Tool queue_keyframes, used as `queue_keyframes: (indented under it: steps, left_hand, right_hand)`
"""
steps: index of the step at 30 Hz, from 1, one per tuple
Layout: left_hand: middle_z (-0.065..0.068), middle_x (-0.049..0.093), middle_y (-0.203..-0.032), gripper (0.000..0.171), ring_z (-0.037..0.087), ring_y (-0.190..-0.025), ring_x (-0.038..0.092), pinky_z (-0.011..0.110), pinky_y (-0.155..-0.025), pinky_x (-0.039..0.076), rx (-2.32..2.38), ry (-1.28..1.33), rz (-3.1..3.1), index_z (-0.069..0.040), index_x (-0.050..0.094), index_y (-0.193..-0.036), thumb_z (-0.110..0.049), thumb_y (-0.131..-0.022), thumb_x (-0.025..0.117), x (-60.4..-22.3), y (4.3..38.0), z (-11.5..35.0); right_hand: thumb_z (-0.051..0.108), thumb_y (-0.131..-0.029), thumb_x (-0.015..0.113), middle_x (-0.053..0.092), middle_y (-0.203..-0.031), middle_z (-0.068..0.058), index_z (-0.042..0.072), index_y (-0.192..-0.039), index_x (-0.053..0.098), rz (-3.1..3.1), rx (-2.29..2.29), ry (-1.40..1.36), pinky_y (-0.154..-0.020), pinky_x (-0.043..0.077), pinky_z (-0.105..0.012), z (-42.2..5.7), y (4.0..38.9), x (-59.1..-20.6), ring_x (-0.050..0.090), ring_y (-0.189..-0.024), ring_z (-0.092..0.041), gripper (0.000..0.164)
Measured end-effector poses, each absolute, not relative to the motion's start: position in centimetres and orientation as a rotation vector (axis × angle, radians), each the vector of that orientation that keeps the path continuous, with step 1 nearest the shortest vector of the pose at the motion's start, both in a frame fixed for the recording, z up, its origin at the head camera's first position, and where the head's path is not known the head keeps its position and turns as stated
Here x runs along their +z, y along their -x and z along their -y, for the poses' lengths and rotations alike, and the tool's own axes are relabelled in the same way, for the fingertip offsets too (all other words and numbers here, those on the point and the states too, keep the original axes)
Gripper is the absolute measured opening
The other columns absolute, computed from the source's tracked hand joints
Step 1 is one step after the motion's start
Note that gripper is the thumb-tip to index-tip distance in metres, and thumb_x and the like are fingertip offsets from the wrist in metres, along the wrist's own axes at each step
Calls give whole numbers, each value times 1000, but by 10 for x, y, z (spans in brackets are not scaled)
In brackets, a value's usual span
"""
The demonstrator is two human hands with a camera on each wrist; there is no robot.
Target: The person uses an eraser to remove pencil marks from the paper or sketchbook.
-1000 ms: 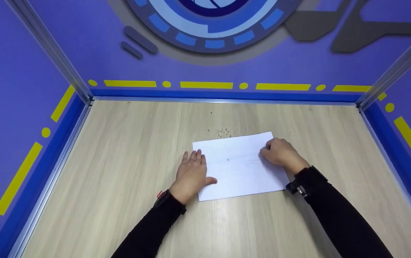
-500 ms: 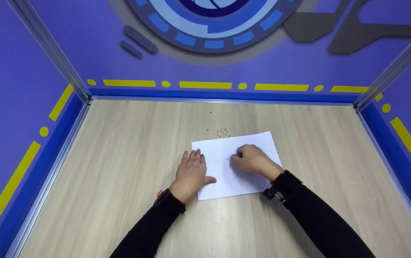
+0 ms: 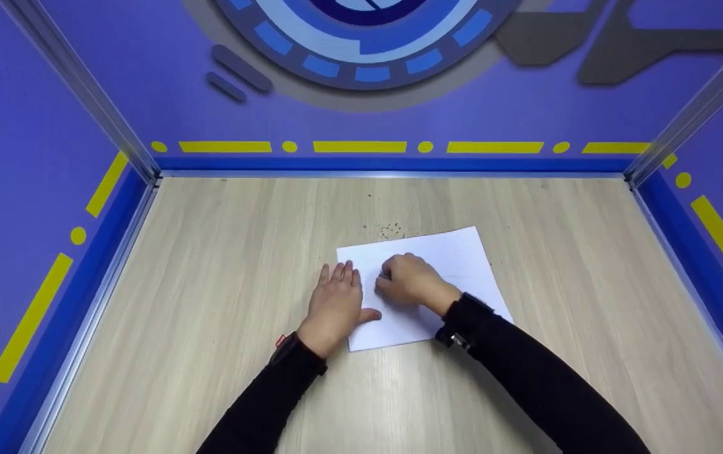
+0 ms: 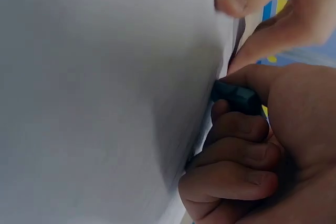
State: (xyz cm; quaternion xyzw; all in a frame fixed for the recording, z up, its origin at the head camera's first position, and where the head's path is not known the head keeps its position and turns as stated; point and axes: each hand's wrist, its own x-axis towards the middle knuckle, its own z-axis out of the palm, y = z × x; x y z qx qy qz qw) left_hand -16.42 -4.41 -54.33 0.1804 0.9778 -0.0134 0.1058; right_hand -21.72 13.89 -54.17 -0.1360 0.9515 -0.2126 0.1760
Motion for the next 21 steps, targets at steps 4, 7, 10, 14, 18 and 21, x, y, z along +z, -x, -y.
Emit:
queue_keyframes:
  steps: [4,7,10,14,18,21]
  left_hand:
    - [22,42,-176,107,36,-166,40,56,-140,25,-24,-516,-2858,2,46,-165,-78,-96,63,-542,165,41]
    - [21,41,-177,107,34,-167,38,55,-141,24,-35,-503,-2845,2,45,-166,-78,-97,63,-541,166,39]
    - [21,42,-176,106,34,-168,38,55,-141,25,-49,-503,-2849,2,46,-166,-78,-98,62,-539,166,39]
    - [22,42,-176,106,34,-168,38,55,-141,26,-42,-506,-2855,3,46,-166,-77,-98,63,-539,166,39]
    - [22,42,-176,106,35,-167,39,53,-141,26,-29,-505,-2854,3,46,-165,-77,-98,63,-539,165,42]
    - [23,43,-175,106,36,-167,39,53,-141,26,0,-514,-2851,4,46,-165,-76,-98,64,-539,165,43]
  right_hand:
    - [27,-97,70,55,-74,-1,19,-67,53,-2702,-657,302,-69,45,-36,-178,217,-540,56,-74,-23,35]
    - [26,-97,68,62,-80,-4,15,-73,62,-2715,-699,252,-72,46,-35,-218,215,-539,58,-78,-23,27]
    - [26,-97,66,59,-80,-4,12,-76,62,-2731,-724,191,-70,43,-34,-261,213,-540,56,-78,-23,26]
    - [25,-98,64,47,-73,0,14,-71,51,-2758,-706,80,-63,36,-32,-304,208,-539,48,-69,-20,31]
    - [25,-99,62,41,-70,2,16,-70,46,-2740,-701,40,-59,34,-31,-318,205,-539,45,-65,-18,34]
    - [25,-98,61,41,-69,2,16,-69,45,-2748,-671,44,-59,34,-31,-316,205,-537,44,-65,-18,34]
